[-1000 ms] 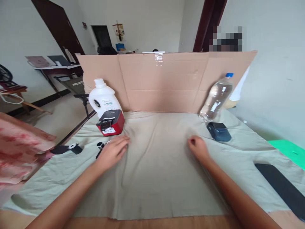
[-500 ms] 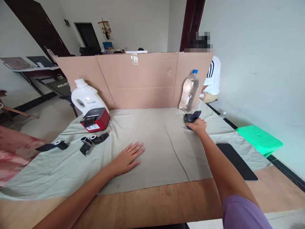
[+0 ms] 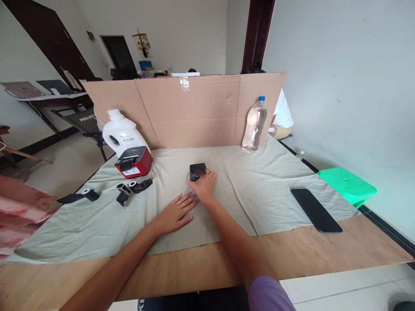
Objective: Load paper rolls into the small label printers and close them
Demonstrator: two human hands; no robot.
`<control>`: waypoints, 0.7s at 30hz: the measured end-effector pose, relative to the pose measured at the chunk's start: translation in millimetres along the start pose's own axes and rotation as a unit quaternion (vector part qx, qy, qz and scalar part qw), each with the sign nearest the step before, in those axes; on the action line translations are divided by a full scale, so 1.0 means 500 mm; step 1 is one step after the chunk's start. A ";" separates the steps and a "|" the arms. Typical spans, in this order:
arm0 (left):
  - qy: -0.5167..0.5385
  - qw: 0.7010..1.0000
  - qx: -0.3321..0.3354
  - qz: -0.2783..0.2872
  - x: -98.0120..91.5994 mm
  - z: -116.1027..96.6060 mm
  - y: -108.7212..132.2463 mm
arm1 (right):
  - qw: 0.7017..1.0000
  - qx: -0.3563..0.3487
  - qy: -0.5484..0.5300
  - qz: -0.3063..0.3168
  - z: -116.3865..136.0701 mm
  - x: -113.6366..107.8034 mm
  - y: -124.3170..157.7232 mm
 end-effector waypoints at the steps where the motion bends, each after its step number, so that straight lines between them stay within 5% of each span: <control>1: 0.000 1.000 0.001 0.000 0.000 -0.001 0.002 | 1.000 0.014 -0.007 -0.002 0.009 0.008 0.006; 8: 0.006 1.000 0.001 -0.001 -0.002 -0.002 0.002 | 0.999 0.031 -0.011 -0.004 0.011 0.011 0.023; 16: 0.031 1.000 0.006 0.000 -0.006 -0.006 0.005 | 0.996 -0.031 0.032 0.074 -0.016 0.002 0.030; 21: 0.195 0.980 -0.015 -0.037 -0.062 0.040 -0.016 | 0.993 -0.064 0.027 0.099 -0.027 0.005 0.033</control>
Point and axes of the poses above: each hand's wrist, its own y-axis away from the middle knuckle, its own x-axis out of the palm, z = x × y, the point moved 3 cm from there along -y, towards the middle knuckle, and after that the axes turned 14 degrees about z, right-handed, at the moved point
